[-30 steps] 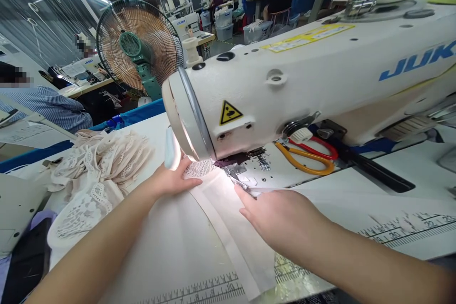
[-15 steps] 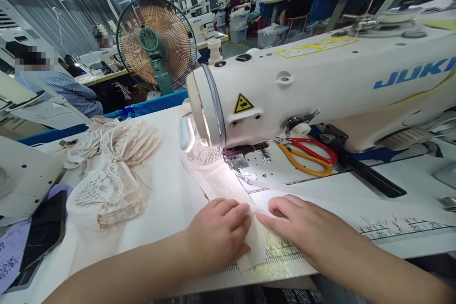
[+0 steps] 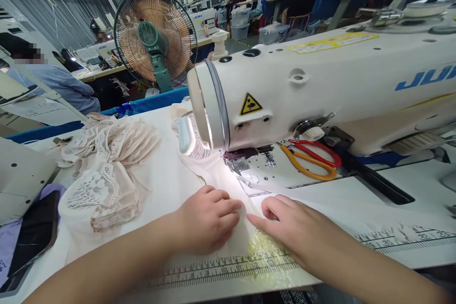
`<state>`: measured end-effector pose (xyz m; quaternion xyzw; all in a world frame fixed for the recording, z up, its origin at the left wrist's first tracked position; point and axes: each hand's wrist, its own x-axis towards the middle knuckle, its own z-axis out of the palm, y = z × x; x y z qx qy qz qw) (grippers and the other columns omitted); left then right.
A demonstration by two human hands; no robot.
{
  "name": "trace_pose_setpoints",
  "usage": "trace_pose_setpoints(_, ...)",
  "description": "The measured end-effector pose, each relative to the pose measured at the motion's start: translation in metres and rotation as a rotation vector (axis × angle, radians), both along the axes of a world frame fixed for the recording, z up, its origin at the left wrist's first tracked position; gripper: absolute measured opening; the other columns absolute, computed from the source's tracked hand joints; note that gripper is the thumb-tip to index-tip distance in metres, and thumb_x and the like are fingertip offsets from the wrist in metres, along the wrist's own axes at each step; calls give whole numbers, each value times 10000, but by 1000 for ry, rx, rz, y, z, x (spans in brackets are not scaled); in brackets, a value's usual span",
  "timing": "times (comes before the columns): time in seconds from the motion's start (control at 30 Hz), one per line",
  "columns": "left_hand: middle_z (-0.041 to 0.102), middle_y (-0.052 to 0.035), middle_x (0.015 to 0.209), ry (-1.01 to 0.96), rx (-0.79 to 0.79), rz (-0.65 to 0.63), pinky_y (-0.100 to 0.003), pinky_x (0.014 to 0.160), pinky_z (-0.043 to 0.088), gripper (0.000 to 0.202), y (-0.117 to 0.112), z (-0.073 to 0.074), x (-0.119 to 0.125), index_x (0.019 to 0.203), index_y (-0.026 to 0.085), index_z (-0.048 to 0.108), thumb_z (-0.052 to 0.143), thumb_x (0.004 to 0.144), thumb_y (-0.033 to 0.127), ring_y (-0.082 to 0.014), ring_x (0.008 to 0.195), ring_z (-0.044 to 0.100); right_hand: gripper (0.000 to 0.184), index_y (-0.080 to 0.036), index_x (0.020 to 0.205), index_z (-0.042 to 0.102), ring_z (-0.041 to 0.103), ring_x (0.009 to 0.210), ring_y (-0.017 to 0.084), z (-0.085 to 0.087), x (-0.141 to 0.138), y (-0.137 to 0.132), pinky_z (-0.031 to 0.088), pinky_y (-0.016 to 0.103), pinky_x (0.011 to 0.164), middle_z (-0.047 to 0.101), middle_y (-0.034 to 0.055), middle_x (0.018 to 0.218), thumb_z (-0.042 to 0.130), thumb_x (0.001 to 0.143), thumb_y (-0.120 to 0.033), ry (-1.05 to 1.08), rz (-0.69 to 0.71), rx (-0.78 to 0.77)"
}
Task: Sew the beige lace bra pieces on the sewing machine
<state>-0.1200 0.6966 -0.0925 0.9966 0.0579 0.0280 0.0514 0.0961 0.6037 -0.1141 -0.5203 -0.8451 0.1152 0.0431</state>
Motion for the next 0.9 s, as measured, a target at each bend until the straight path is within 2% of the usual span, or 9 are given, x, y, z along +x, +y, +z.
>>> trace_pose_setpoints(0.13,551,-24,1267,-4,15,-15,-362,790,398,199,12,2,-2,906,159,595,400,882,189,-216,988,512,565,-255,1158,581,438,649,158,-1,-1,5,231,249,526,503,33,737,506,662,6,-35,14,107)
trace_pose_setpoints(0.23,567,-42,1247,-29,18,-35,-364,811,400,215,20,2,-2,980,156,601,405,892,160,-211,978,517,627,-256,1214,559,451,629,158,-1,-2,9,194,241,504,520,29,714,515,647,9,-84,18,112)
trace_pose_setpoints(0.33,593,-56,1204,-52,33,-66,-375,800,409,281,27,2,-2,1136,153,561,407,900,157,-216,951,523,699,-275,1270,516,472,620,158,2,-4,15,160,238,485,531,20,690,523,630,6,-139,2,35)
trace_pose_setpoints(0.4,603,-52,1184,-59,57,-78,-381,794,413,295,31,1,-2,1165,173,558,400,915,171,-217,935,526,699,-281,1285,502,488,616,156,4,-6,19,143,244,476,550,19,684,529,640,-12,-174,-12,-16)
trace_pose_setpoints(0.53,621,-39,1143,-66,113,-89,-378,785,418,236,39,1,-1,1071,207,619,432,934,251,-203,902,536,672,-291,1309,468,532,612,162,10,-9,29,130,257,448,604,20,694,529,680,-62,-239,-33,-112)
trace_pose_setpoints(0.67,632,-34,1119,-71,142,-102,-370,784,423,218,47,0,-2,1058,209,622,447,935,250,-187,894,550,734,-315,1386,346,581,612,183,21,-14,40,149,254,422,651,28,749,553,709,-120,-313,-72,-247)
trace_pose_setpoints(0.8,642,-36,1100,-95,166,-109,-371,791,427,198,55,-1,-2,1039,195,619,461,930,243,-183,887,560,866,-326,1415,277,598,596,195,32,-22,49,199,245,417,654,24,711,577,647,-61,-397,-103,-314)
trace_pose_setpoints(0.9,649,-35,1084,-112,189,-110,-370,792,427,186,60,0,-1,1031,195,616,466,929,236,-183,890,563,896,-312,1435,218,590,556,201,37,-28,55,257,239,416,621,19,631,569,652,-53,-430,-143,-361)
